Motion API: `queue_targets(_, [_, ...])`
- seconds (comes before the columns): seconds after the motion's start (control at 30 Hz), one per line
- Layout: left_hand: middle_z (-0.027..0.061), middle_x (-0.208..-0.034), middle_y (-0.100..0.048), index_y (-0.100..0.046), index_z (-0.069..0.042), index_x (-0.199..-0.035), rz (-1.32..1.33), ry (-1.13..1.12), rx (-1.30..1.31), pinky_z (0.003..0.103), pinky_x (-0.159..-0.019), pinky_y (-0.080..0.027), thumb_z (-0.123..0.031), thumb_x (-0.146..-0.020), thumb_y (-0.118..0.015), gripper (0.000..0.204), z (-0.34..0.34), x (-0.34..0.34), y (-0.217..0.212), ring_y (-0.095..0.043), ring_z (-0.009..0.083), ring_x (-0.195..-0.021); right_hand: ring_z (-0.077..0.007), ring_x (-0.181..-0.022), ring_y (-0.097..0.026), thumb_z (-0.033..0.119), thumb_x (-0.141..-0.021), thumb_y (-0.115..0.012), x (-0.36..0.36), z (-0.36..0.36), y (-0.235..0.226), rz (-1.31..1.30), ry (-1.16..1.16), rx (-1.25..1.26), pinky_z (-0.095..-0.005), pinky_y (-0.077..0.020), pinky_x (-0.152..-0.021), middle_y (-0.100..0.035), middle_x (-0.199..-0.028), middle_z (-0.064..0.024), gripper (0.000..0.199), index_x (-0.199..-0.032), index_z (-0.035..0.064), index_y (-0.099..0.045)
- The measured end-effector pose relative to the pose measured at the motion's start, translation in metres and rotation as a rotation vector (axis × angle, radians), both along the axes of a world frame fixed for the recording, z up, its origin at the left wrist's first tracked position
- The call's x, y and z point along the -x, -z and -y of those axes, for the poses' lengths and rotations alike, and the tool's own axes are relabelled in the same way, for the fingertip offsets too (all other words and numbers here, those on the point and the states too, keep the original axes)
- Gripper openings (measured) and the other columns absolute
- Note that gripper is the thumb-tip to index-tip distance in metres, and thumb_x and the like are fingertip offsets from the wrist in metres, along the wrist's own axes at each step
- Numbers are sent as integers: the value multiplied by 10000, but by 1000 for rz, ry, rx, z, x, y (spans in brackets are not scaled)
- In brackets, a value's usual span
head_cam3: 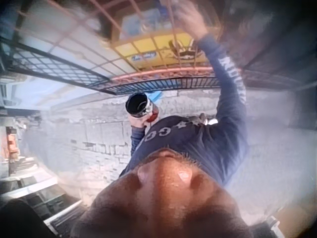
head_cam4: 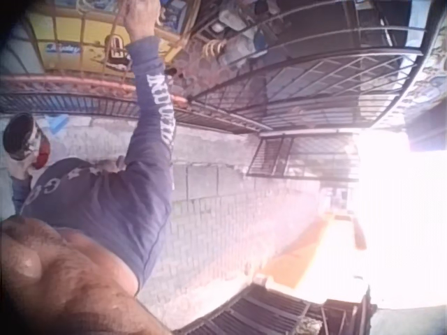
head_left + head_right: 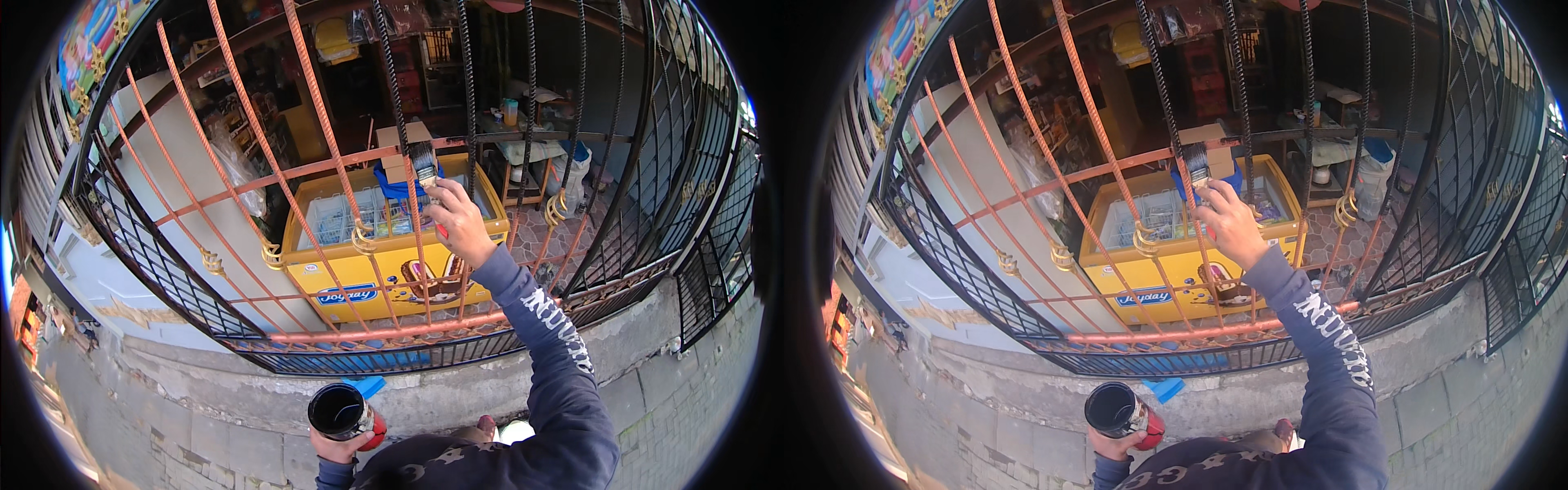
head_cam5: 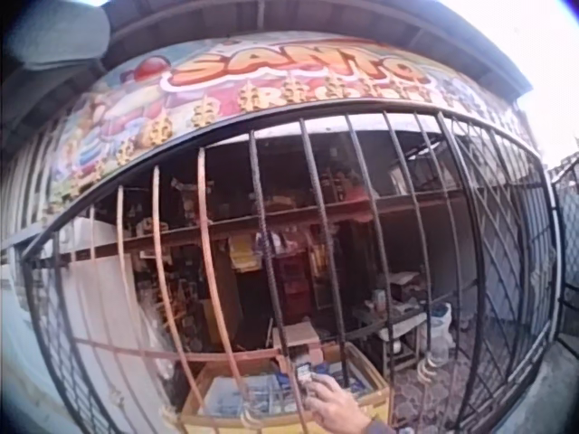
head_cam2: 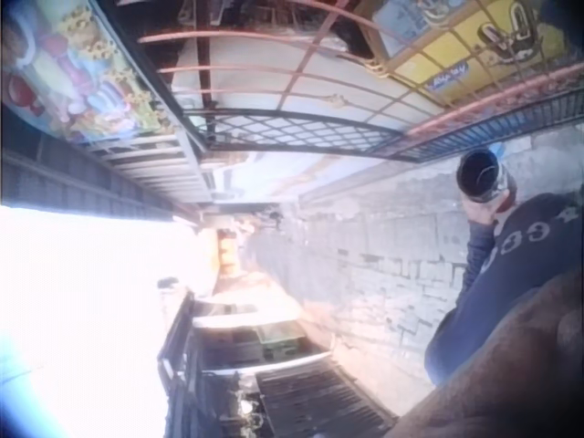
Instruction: The person paints the vertical bars of a metal security gate black using a paintbrush and a paint can. They repeatedly dip the brush into the can and apply paint to different sections of the gate.
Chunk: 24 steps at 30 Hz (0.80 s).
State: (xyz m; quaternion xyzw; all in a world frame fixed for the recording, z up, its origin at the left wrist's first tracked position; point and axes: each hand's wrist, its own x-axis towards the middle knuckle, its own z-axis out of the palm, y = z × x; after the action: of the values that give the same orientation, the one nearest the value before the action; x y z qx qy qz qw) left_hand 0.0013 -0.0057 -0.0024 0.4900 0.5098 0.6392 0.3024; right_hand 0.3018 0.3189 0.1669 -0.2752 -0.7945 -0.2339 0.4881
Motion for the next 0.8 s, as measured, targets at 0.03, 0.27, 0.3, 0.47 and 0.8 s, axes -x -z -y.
queue_targets(0.03, [130, -1212, -683, -542, 32, -1335, 29, 18, 24, 381, -984, -549, -162, -525, -1021, 961, -2, 0, -1, -678, 223, -1098, -366, -1285, -521, -2, -660, -755, 1, -1, 0, -26, -8, -50, -438, -557, -941, -613, -1281, -99, 336, -978, 89, -701])
queue_targets(0.27, [131, -1231, -676, -534, 28, -1352, 42, 46, -12, 381, -1002, -538, -166, -533, -1019, 971, -3, -4, 0, -669, 229, -1121, -364, -1271, -531, 33, -688, -742, 4, -7, 6, -48, 21, -86, -429, -553, -945, -616, -1258, -102, 285, -964, 88, -696])
queue_targets(0.3, [131, -1235, -675, -534, 27, -1352, 59, 43, -44, 380, -1003, -537, -162, -532, -1018, 971, -3, -5, 1, -667, 230, -1125, -373, -1284, -530, -30, -632, -744, 5, -7, 7, -99, -33, -104, -466, -536, -959, -618, -1263, -98, 313, -902, 108, -666])
queue_targets(0.47, [131, -1238, -673, -536, 22, -1353, 60, 51, 26, 380, -1005, -536, -156, -520, -1024, 981, 0, -3, 1, -665, 230, -1130, -338, -1269, -540, 38, -677, -747, 0, -12, 10, -58, 106, -82, -429, -576, -889, -623, -1248, -89, 241, -894, 122, -682])
queue_targets(0.8, [139, -1242, -671, -539, 29, -1346, 73, 77, 3, 388, -1009, -541, -140, -514, -1024, 978, -5, -9, -6, -666, 234, -1131, -342, -1233, -568, 25, -650, -746, -15, -15, 8, -88, 90, -151, -419, -576, -890, -639, -1221, -86, 232, -848, 130, -686])
